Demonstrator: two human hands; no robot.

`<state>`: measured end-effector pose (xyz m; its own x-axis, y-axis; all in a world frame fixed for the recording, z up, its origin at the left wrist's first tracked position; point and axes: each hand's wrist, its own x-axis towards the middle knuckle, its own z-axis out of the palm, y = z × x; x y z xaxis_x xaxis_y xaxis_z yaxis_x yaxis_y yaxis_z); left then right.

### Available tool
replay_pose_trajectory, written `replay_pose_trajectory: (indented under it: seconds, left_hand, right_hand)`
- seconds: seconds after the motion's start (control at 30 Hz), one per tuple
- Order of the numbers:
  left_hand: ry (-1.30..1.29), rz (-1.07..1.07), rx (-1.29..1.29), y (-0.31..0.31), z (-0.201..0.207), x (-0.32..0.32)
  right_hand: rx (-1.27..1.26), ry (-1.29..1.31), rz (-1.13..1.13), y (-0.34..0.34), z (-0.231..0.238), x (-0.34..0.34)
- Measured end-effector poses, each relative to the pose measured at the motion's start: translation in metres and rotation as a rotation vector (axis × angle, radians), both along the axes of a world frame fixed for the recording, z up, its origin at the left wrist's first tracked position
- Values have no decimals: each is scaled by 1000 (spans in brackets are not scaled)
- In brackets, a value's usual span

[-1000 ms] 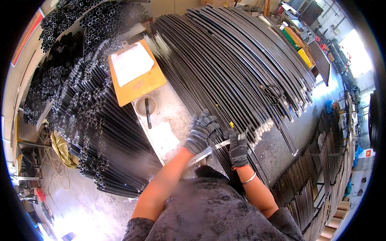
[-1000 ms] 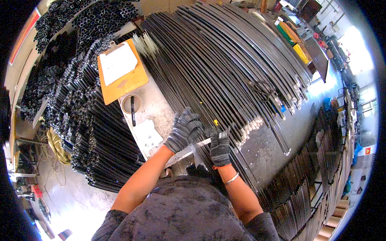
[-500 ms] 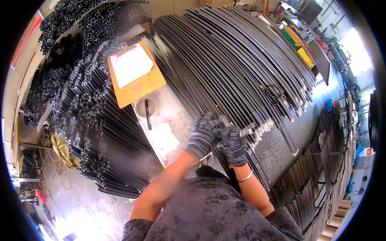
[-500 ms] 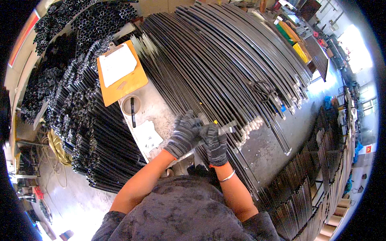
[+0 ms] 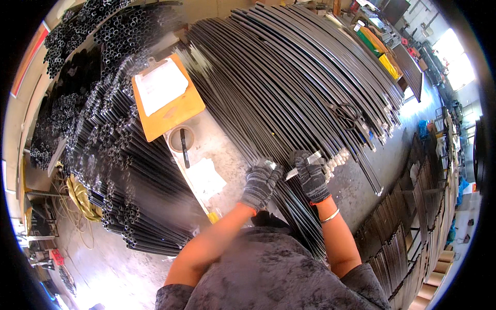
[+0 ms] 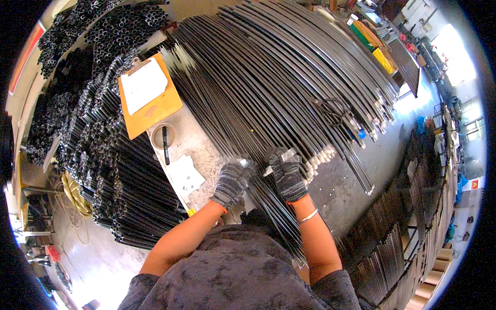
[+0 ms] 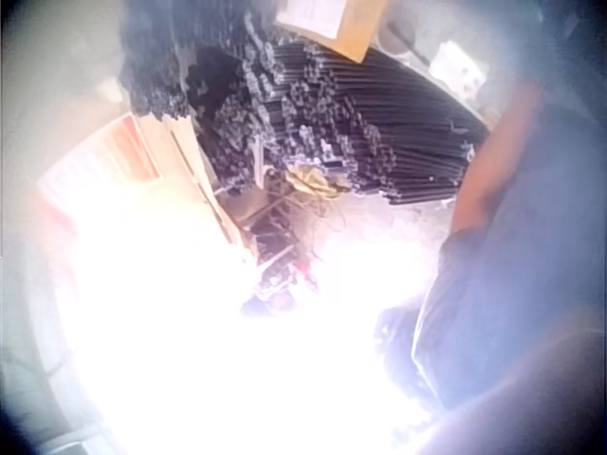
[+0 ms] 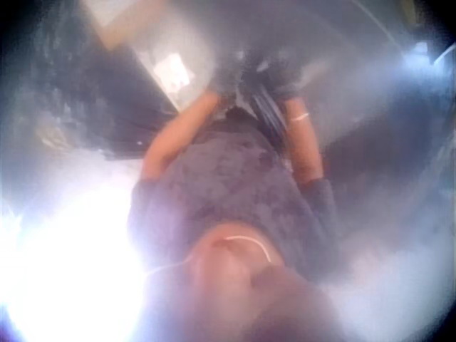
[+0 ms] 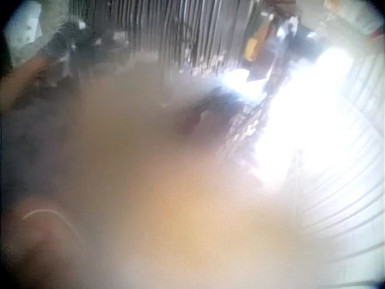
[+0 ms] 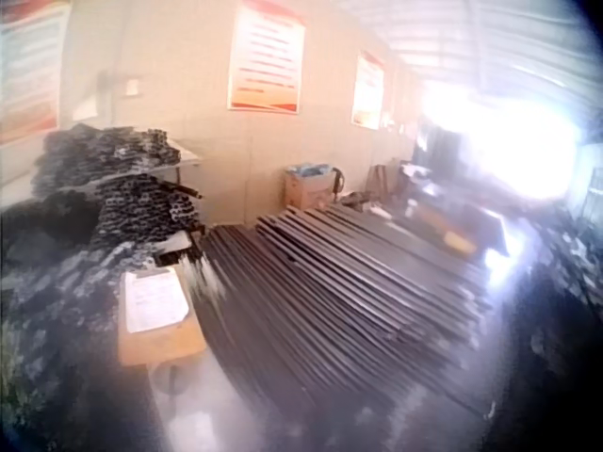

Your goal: The person writes on a small piece of paper with a pen, removes a white label from its backing, applies the label to a metal tube, and then gathers several tubes into a bundle.

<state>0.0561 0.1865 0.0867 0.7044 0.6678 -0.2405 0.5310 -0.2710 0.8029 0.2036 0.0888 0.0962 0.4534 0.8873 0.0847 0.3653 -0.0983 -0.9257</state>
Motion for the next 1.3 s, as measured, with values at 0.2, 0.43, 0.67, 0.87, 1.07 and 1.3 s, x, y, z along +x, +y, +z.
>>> replay_pose_trajectory:
  seconds: [0.2,0.43,0.67,0.87,1.07,1.3]
  left_hand:
    - [-611,248,-989,3,28,-27]
    - [58,-123,85,10,26,-38]
    - [13,-411,65,41,-1,-20]
    - [-279,-170,-781,24,-37,-13]
    - [118,-287,495,2,25,-17]
    - [-14,-241,527,7,11,-30]
  right_hand:
    - [-279,-523,198,-30,-74,58]
    - [-197,-343,249,-23,-36,43]
    - [33,-748,467,-11,43,21]
    - [213,-719,466,1,-1,11]
    - [-273,-459,330,37,-24,5]
    - [-153,-357,92,40,-43,17]
